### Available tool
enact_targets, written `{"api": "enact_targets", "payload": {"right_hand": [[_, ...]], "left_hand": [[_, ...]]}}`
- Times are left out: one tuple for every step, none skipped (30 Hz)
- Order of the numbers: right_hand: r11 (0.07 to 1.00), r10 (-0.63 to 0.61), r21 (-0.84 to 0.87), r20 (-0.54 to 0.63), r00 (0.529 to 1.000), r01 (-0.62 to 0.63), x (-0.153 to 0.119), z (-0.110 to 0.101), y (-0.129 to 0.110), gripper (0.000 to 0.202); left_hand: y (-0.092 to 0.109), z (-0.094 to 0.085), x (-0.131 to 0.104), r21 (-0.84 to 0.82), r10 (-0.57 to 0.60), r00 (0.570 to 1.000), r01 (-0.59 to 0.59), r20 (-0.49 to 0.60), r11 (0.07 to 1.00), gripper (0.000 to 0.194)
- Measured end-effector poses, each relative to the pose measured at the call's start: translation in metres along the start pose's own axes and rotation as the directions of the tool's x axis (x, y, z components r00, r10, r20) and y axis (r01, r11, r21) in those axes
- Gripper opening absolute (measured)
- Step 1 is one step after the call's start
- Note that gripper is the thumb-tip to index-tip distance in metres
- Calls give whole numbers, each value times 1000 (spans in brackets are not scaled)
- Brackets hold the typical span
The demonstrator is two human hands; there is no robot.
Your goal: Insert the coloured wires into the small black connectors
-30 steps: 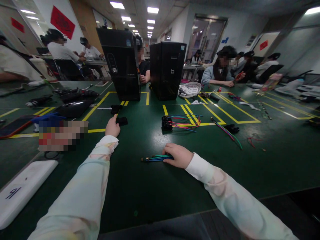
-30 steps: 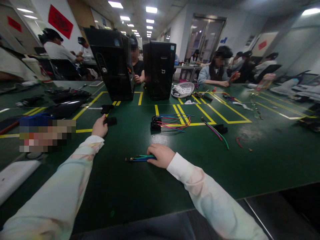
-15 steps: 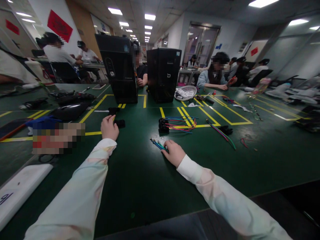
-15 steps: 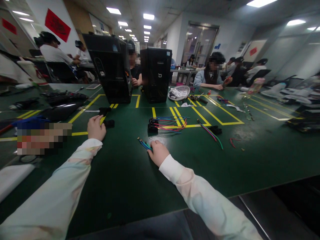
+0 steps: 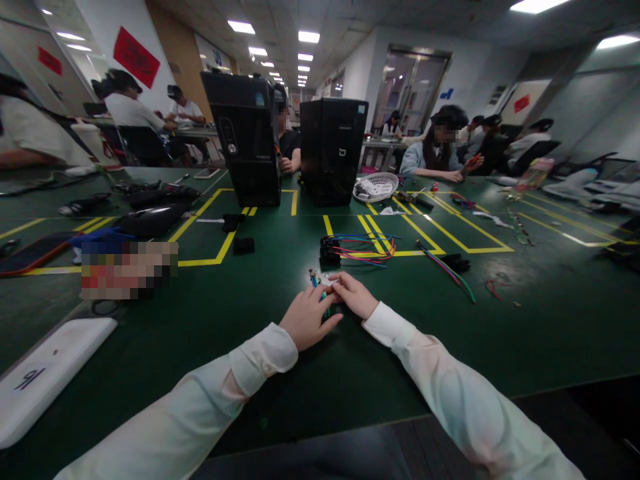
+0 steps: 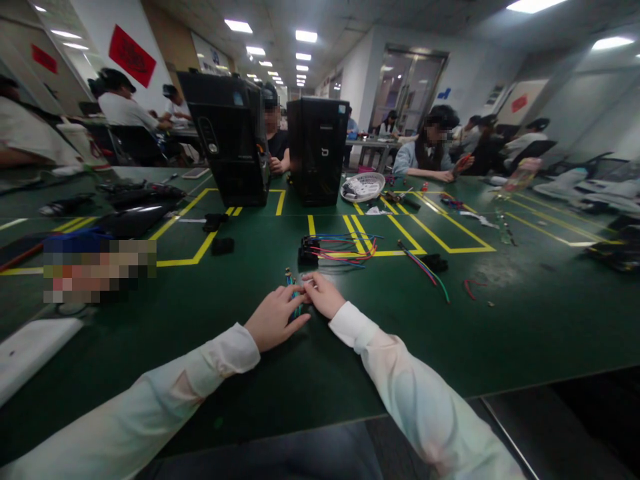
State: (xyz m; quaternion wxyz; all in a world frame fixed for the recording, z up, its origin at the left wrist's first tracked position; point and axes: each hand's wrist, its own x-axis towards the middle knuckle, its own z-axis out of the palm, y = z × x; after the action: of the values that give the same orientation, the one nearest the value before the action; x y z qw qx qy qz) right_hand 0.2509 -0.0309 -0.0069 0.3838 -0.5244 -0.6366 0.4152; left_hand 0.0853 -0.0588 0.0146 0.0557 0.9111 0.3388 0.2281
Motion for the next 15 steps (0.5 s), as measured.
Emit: {"api": "enact_targets", "payload": {"right_hand": [[1000,-3,3,-4,1000,3,0,0,1,16],[1000,-1,6,-10,1000,1,1,1,2,16],[1000,4,13,-14,1000,-3,1,1,2,16],[1000,8,23,-16,1000,-8,1,1,2,16],[999,12,38,-16,1000,-12,1,2,2,16],[998,16,57,-14,1000,-16,1,2,1,17],[997,22,77,-11,1000,-21,1,2,1,17],[995,28,94,-9,1000,-26,1,2,0,18],[994,31,107,-10,999,-30,1,2,0,17],[993,32,113,-10,999,-30,1,2,0,17],[993,30,112,-10,1000,-28,1,2,0,17],[994,27,105,-11,1000,-25,2,2,1,17],[996,22,92,-11,1000,-21,2,2,2,17],[997,14,72,-10,1000,-14,3,2,3,18],[999,4,45,-10,1000,-4,3,2,4,18]], "left_hand": [[2,0,-2,-8,-1,1000,1,7,1000,40],[2,0,-3,-12,1,1000,-1,13,1000,44],[2,-1,-5,-12,8,1000,-7,20,1000,46],[2,-2,-6,-9,14,1000,-14,27,1000,47],[2,-3,-7,-4,17,999,-17,34,1000,47],[1,-3,-7,3,17,999,-17,40,1000,46],[0,-3,-7,10,11,999,-12,44,1000,44],[-2,-2,-8,17,3,999,-4,44,1000,43],[-4,0,-8,25,-7,999,6,41,1000,41],[-8,1,-7,35,-20,999,19,33,999,41],[-13,3,-6,45,-34,999,33,22,998,40],[-20,5,-5,63,-60,998,59,4,996,38],[-29,7,-4,86,-89,996,90,-13,992,36],[-39,8,-2,112,-123,992,126,-37,986,36],[-51,8,0,138,-159,986,165,-54,977,36]]}}
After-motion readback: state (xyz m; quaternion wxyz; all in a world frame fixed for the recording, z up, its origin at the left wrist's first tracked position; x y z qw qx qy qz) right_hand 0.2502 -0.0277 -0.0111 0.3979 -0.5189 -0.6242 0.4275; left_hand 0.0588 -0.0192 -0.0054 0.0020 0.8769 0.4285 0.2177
